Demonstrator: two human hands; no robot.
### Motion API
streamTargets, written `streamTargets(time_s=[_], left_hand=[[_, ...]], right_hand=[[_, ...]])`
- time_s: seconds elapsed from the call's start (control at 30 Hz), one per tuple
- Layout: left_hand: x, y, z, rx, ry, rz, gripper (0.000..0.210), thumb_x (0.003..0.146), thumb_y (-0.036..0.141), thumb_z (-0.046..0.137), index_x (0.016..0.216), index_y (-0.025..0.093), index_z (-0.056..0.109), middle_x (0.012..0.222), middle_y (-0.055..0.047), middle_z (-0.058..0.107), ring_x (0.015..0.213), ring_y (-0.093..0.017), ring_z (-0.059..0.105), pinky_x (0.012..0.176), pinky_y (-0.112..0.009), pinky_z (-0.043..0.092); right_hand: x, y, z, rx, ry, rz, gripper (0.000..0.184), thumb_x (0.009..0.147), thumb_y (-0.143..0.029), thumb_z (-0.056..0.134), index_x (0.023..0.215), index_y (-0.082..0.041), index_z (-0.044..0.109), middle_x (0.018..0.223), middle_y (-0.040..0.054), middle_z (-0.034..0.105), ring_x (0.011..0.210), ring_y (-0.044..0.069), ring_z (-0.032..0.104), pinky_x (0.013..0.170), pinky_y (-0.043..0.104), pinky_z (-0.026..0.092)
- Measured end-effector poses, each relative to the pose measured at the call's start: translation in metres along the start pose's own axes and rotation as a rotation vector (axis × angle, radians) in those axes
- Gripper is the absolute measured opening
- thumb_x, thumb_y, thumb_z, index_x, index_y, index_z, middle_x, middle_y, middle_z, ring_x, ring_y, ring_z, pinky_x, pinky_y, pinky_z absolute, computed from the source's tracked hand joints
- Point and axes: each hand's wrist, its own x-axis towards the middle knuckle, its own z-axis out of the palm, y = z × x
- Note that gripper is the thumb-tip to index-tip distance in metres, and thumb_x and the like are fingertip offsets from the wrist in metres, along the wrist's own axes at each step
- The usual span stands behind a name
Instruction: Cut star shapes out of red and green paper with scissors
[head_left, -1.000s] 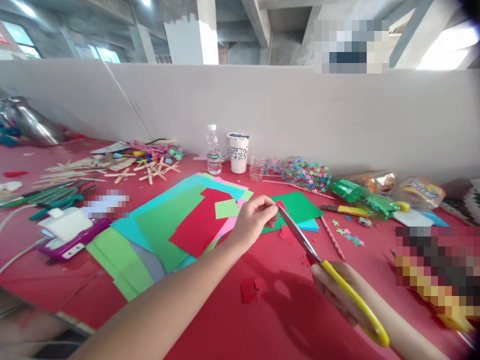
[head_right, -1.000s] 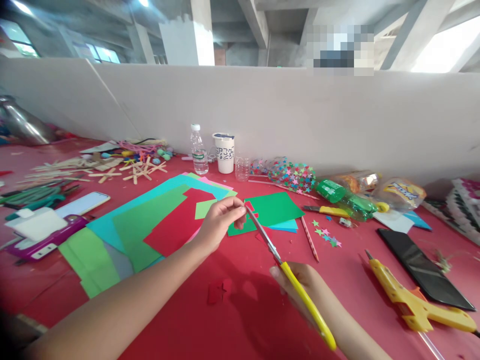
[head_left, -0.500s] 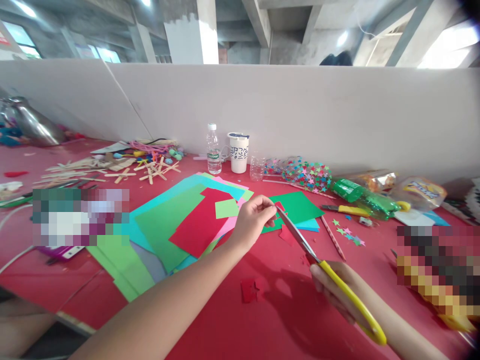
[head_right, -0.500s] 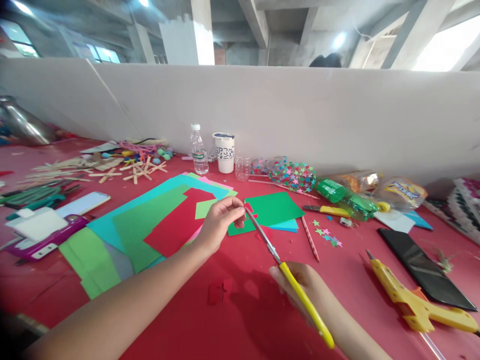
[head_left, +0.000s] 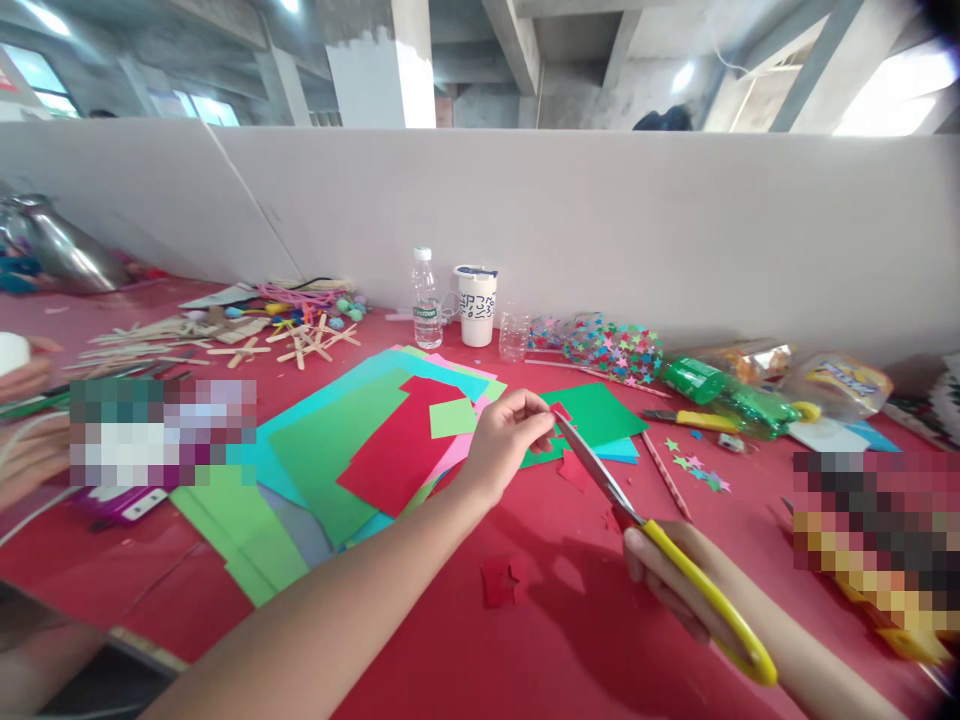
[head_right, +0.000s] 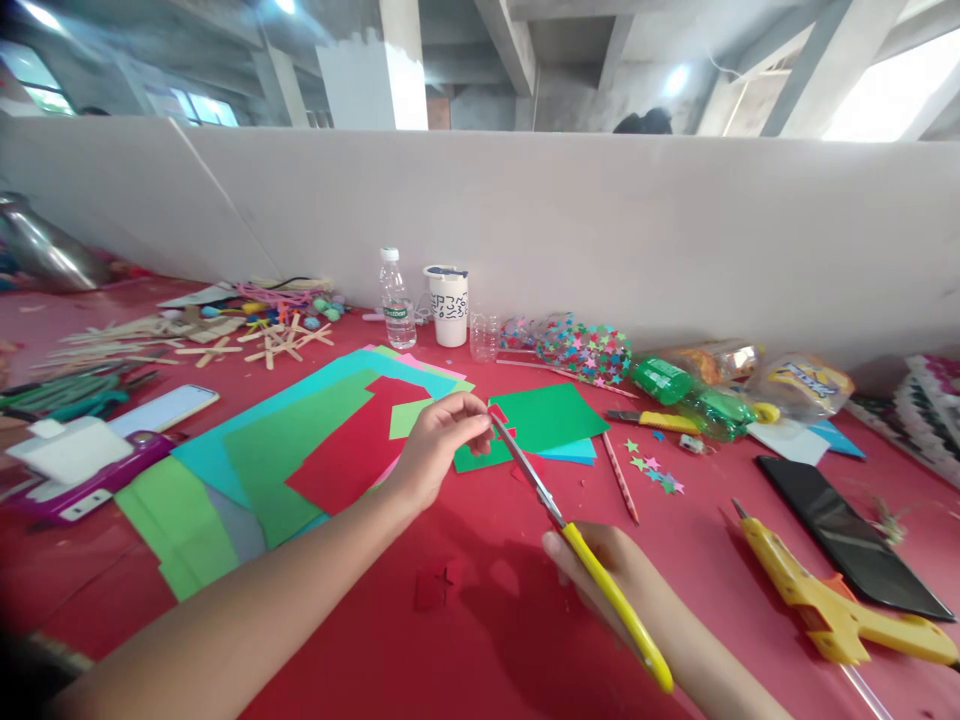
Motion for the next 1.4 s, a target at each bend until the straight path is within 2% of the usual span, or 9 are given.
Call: streamTargets(time_s=[0.13, 0.27, 0.43, 0.63, 0.73, 0.83, 0.93, 1.23, 1.4], left_hand=[[0.004, 0.001, -0.004, 0.014, -0.011, 0.026, 0.012, 0.072, 0.027, 0.062, 0.071, 0.017, 0.056, 0.058, 0.003, 0.057, 0.053, -0.01, 0.055, 0.054, -0.023, 0.043], [0.004, 0.0, -0.003, 0.005, -0.026, 0.012, 0.011, 0.073, 0.026, 0.061, 0.071, 0.017, 0.056, 0.058, 0.002, 0.058, 0.051, -0.01, 0.054, 0.053, -0.023, 0.043], [0.002, -0.001, -0.001, -0.062, -0.029, -0.022, 0.011, 0.075, 0.027, 0.059, 0.073, 0.016, 0.057, 0.06, 0.001, 0.06, 0.052, -0.01, 0.055, 0.053, -0.023, 0.044], [0.002, -0.002, -0.002, -0.106, -0.044, -0.035, 0.01, 0.075, 0.025, 0.061, 0.073, 0.016, 0.057, 0.06, 0.002, 0.06, 0.052, -0.01, 0.055, 0.054, -0.023, 0.043], [0.002, -0.003, -0.001, -0.155, -0.073, -0.065, 0.011, 0.076, 0.026, 0.06, 0.074, 0.016, 0.057, 0.061, 0.002, 0.061, 0.052, -0.009, 0.054, 0.054, -0.023, 0.043], [0.001, -0.002, 0.0, -0.098, -0.096, -0.023, 0.011, 0.077, 0.026, 0.06, 0.074, 0.016, 0.058, 0.06, 0.002, 0.059, 0.053, -0.009, 0.054, 0.055, -0.023, 0.043], [-0.001, -0.001, 0.001, -0.035, -0.085, 0.026, 0.011, 0.077, 0.025, 0.061, 0.075, 0.015, 0.058, 0.06, 0.002, 0.058, 0.053, -0.009, 0.054, 0.055, -0.023, 0.043], [-0.006, -0.004, 0.008, -0.049, -0.072, 0.0, 0.009, 0.074, 0.023, 0.061, 0.071, 0.015, 0.058, 0.056, 0.002, 0.057, 0.052, -0.009, 0.052, 0.056, -0.023, 0.043], [-0.005, -0.004, 0.007, -0.09, -0.047, 0.012, 0.01, 0.075, 0.025, 0.06, 0.072, 0.015, 0.059, 0.058, 0.002, 0.058, 0.052, -0.009, 0.052, 0.055, -0.023, 0.042]], right_hand=[[-0.001, -0.005, 0.0, -0.001, 0.013, 0.01, 0.059, 0.072, -0.077, 0.046, 0.061, -0.019, 0.046, 0.044, -0.0091, 0.032, 0.033, 0.005, 0.032, 0.033, 0.017, 0.023], [0.002, 0.002, -0.001, 0.028, -0.005, 0.017, 0.057, 0.073, -0.076, 0.046, 0.064, -0.019, 0.048, 0.043, -0.0095, 0.033, 0.031, 0.005, 0.028, 0.032, 0.017, 0.023], [0.003, 0.01, -0.002, 0.118, -0.085, -0.03, 0.058, 0.076, -0.075, 0.042, 0.066, -0.019, 0.049, 0.039, -0.0111, 0.03, 0.031, 0.004, 0.025, 0.032, 0.016, 0.024], [0.005, 0.014, -0.001, 0.124, -0.05, -0.044, 0.059, 0.074, -0.076, 0.044, 0.065, -0.018, 0.05, 0.038, -0.0105, 0.032, 0.029, 0.004, 0.028, 0.033, 0.017, 0.021], [0.004, 0.013, -0.002, 0.12, -0.073, -0.062, 0.059, 0.075, -0.076, 0.043, 0.068, -0.018, 0.052, 0.039, -0.01, 0.033, 0.031, 0.005, 0.029, 0.035, 0.018, 0.023], [0.002, 0.01, -0.004, 0.115, -0.098, -0.062, 0.06, 0.076, -0.076, 0.042, 0.072, -0.017, 0.053, 0.041, -0.0102, 0.033, 0.034, 0.005, 0.03, 0.036, 0.018, 0.024], [0.0, 0.007, -0.005, 0.082, -0.093, -0.054, 0.064, 0.073, -0.08, 0.04, 0.073, -0.017, 0.053, 0.043, -0.0099, 0.033, 0.037, 0.006, 0.031, 0.039, 0.019, 0.027], [0.001, 0.011, -0.005, 0.093, -0.076, -0.068, 0.063, 0.076, -0.079, 0.039, 0.077, -0.017, 0.054, 0.045, -0.0087, 0.036, 0.039, 0.007, 0.033, 0.041, 0.021, 0.03], [-0.001, 0.007, -0.008, 0.056, -0.108, -0.073, 0.065, 0.075, -0.079, 0.039, 0.077, -0.016, 0.054, 0.048, -0.0083, 0.037, 0.04, 0.007, 0.035, 0.043, 0.021, 0.032]])
